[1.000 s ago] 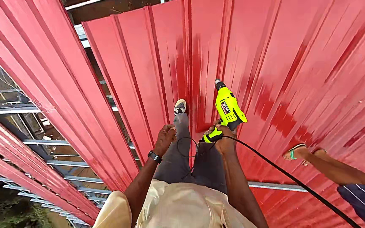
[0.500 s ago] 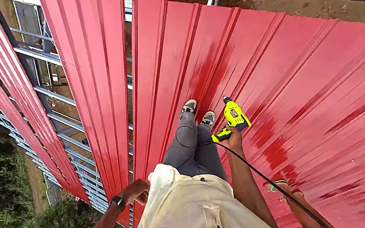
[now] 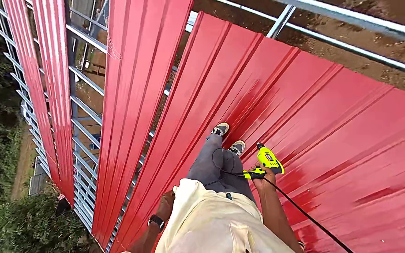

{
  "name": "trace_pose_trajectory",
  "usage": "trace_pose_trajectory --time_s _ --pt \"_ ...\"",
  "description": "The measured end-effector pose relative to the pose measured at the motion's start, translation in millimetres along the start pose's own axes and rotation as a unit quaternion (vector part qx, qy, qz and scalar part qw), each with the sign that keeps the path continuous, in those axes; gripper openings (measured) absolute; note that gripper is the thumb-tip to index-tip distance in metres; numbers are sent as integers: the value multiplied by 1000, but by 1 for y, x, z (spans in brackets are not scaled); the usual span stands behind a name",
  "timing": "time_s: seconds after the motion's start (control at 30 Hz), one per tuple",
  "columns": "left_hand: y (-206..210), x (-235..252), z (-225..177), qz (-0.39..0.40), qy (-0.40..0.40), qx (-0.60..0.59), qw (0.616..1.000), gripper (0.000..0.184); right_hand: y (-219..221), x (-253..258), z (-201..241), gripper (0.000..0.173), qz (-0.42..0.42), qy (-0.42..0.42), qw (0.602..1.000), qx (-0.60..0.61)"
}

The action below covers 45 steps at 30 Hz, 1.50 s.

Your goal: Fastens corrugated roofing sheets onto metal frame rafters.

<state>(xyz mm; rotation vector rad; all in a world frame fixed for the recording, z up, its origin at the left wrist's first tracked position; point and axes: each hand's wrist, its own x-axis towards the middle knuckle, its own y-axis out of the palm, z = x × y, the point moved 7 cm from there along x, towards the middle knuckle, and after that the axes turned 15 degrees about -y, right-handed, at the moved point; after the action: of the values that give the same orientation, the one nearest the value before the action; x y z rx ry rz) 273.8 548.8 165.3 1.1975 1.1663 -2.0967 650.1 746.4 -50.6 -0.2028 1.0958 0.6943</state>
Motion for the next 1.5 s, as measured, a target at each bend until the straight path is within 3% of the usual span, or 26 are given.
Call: trace_pose_trajectory --time_s 0.13,0.27,0.37,0.47,0.57,0.67,0.77,0.83,0.93,1.03,1.2,1.3,1.4,1.5 --pt "30 3 -1 111 57 -108 986 37 20 -13 11 11 27 -7 999 -27" --pt "36 -18 4 222 -10 -139 965 43 30 -17 15 11 53 0 997 -47" --pt "49 -2 12 200 -43 -200 958 48 37 -20 19 11 55 3 997 -63" --pt "54 22 23 163 -46 -127 977 50 44 -27 18 12 55 0 996 -66" --pt "67 48 43 135 1 -60 989 50 49 -31 14 14 61 -8 996 -65" --pt "55 43 41 194 3 -72 978 46 57 -38 -2 18 79 -5 994 -81" --pt "61 60 50 142 55 -73 986 41 73 -47 -15 22 91 3 991 -99" --pt "53 50 47 180 2 -66 981 41 83 -55 -22 22 109 10 986 -123" --pt "59 51 49 187 -5 -107 976 43 102 -72 -31 23 138 15 978 -158" --pt "66 46 50 230 -39 -49 971 42 115 -73 -39 22 148 28 972 -182" --pt "97 64 53 230 -18 -67 971 41 130 -60 -47 22 181 52 963 -192" --pt "71 40 42 229 -9 -92 969 41 131 -49 -48 21 175 60 964 -189" --pt "40 22 28 223 -2 -201 954 40 139 -48 -46 19 168 54 964 -197" --pt "50 32 35 191 25 -185 964 38 137 -46 -39 19 175 60 966 -180"
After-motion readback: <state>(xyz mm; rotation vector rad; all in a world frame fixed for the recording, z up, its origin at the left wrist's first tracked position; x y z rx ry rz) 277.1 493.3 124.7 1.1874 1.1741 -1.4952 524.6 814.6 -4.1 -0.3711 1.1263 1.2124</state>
